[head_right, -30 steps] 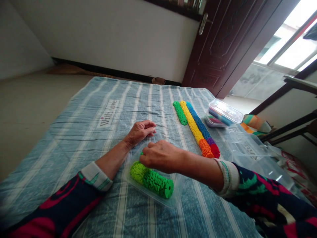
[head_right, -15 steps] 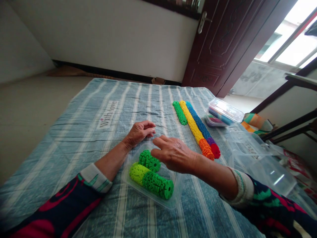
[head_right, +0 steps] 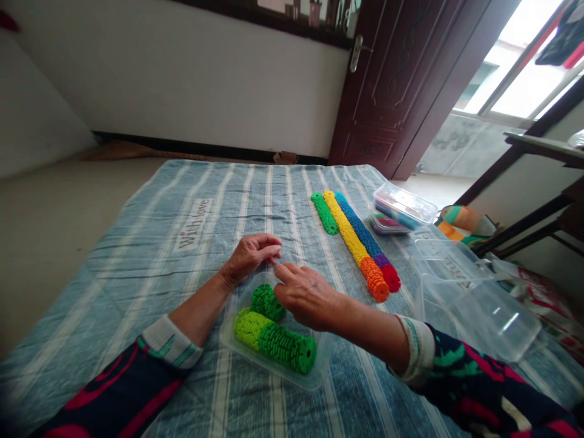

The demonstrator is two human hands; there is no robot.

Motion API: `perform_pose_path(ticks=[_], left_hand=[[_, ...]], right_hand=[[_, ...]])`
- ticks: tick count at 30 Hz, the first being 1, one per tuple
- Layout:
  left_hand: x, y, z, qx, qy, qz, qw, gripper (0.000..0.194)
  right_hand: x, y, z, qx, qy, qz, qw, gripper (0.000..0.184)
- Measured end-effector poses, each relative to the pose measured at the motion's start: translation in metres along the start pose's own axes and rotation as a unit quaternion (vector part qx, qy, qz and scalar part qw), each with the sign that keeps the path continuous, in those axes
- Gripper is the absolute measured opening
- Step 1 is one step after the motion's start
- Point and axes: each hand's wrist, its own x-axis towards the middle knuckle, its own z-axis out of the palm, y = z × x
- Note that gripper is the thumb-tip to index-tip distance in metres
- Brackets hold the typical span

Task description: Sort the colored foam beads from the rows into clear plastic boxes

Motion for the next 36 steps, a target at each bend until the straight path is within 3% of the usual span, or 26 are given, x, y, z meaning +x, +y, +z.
perform_pose_path(ticks=[6, 17, 24, 28, 36], left_hand=[[-0.007, 0.010, 0.000, -0.011, -0.078, -0.019, 0.997, 0.025], [-0.011, 0.019, -0.012, -0.023, -0.224, -0.073, 0.972, 0.024], [-0.005, 0.019, -0.026, -0.008, -0.367, -0.112, 0.924, 0.053], [-0.013, 0.021, -0.025, 0.083, -0.350, -0.082, 0.930, 0.044], [-0.030, 0.025, -0.011, 0.143, -0.205, -0.078, 0.965, 0.030]], right_hand=[[-0.005, -0.001, -0.001, 0.018, 0.013, 0.011, 1.000, 0.007], [-0.010, -0.006, 0.005, 0.012, 0.024, 0.041, 0.999, 0.013], [-0.011, -0.014, 0.004, 0.015, -0.020, 0.096, 0.995, 0.018], [-0.006, -0.017, 0.001, 0.016, -0.065, 0.132, 0.989, 0.016], [-0.001, -0.010, -0.015, 0.038, -0.116, 0.171, 0.978, 0.021]])
